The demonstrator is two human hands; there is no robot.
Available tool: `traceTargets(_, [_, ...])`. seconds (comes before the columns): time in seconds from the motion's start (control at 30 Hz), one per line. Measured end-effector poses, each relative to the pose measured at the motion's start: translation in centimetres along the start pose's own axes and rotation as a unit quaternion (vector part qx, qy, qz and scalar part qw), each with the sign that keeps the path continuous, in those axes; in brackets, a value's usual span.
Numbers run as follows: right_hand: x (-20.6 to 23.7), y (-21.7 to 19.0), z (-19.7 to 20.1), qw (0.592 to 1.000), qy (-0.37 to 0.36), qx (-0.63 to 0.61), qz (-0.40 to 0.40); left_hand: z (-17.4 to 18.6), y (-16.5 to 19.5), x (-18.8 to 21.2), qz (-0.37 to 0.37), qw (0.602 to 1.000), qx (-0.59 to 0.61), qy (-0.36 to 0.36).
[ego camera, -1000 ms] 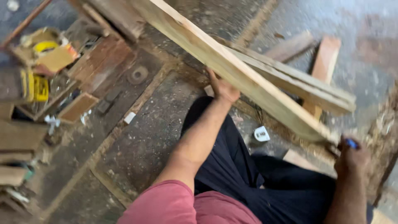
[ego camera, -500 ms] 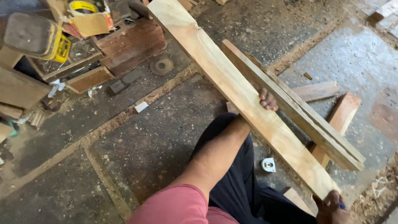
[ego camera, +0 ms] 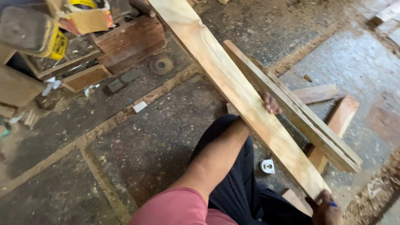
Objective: The person sits on the workshop floor and marks wooden planks. They hold a try square against each board and draw lines with a pencil, repositioning the square along the boards, and move and align planks on the floor between markings.
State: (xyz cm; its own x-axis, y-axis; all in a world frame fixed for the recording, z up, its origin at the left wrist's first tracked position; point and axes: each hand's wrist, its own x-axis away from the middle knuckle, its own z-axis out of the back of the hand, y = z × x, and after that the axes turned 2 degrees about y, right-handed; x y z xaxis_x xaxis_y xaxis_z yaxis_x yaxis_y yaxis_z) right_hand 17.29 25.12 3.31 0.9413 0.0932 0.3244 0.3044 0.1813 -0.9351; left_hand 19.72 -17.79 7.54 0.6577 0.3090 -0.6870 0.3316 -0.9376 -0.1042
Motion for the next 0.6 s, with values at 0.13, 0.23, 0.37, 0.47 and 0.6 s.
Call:
traceTargets(0.13, [0.2,-1.0,-0.5,0.875,-0.074,0.472,0.076,-0.7,0.0,-0.7,-0.038,0.98,-0.047,0.192])
traceTargets(0.23, [0.5,-2.0,-2.5,0.968,-0.087,0.152,-0.18,-1.9,-1.4,-3.9,-0.007,0.919,-0.251,0.303])
traceTargets(0.37, [0.8,-4.1,-4.9,0.956,-0.194,0.08,-0.205,-4.9,-5.5,-11.0,0.037,0.87,-0.444,0.213])
traceTargets(0.47, [1.2,-5.4,-5.4,0.948,-0.207,0.014,-0.24,-7.4,-11.3,-16.3,0.009,0.78,-0.622,0.061])
traceTargets(0.6, [1.2,-6.2,-3.5,0.978,-0.125,-0.002,-0.168,-9.6,-19.5,-22.7,0.04,0.728,-0.684,-0.012])
